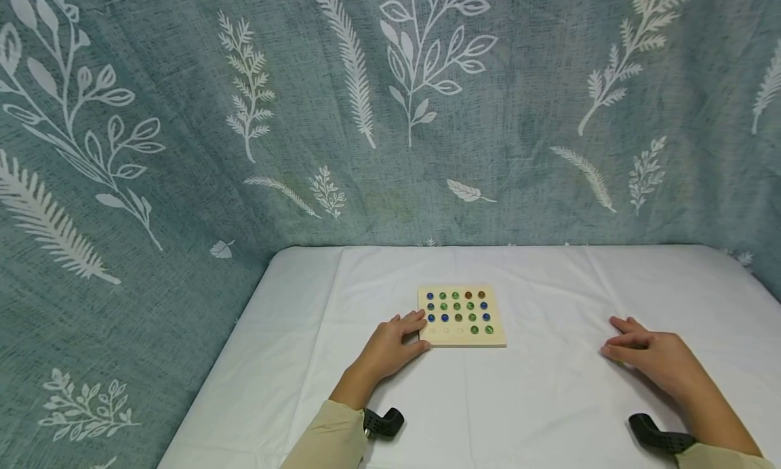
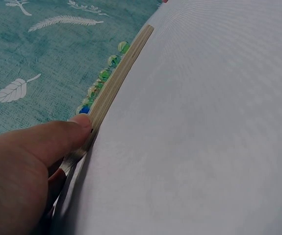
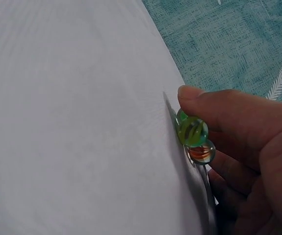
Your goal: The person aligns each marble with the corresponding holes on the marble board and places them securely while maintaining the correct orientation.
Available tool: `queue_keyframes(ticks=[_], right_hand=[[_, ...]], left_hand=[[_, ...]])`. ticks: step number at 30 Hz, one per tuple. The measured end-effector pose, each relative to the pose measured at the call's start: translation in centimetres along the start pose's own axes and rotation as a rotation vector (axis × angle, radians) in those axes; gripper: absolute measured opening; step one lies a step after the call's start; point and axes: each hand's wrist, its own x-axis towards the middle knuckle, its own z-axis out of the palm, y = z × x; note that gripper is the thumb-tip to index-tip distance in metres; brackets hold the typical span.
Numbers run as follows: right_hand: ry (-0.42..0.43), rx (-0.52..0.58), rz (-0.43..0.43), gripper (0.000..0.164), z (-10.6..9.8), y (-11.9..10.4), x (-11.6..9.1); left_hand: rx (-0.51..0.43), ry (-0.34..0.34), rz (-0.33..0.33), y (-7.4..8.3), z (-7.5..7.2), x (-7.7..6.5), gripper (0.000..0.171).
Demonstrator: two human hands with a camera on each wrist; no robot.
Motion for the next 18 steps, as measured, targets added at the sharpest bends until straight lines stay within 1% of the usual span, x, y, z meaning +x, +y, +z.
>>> queue_keyframes(ticks=[7, 12, 18], right_hand=[[0.013, -0.016, 0.01, 0.076, 0.09, 0.02, 0.03], [0.025, -0.022, 0.006, 0.076, 0.25, -0.01, -0.07], [0.036, -0.02, -0.005, 0.072, 0.33, -0.06, -0.18]], left_hand=[[-0.011, -0.005, -0.003, 0.04, 0.02, -0.07, 0.052], [-0.007, 0.002, 0.013, -0.17, 0.16, -0.02, 0.051], [-0.008, 0.005, 0.012, -0.26, 0.15, 0.01, 0.052]])
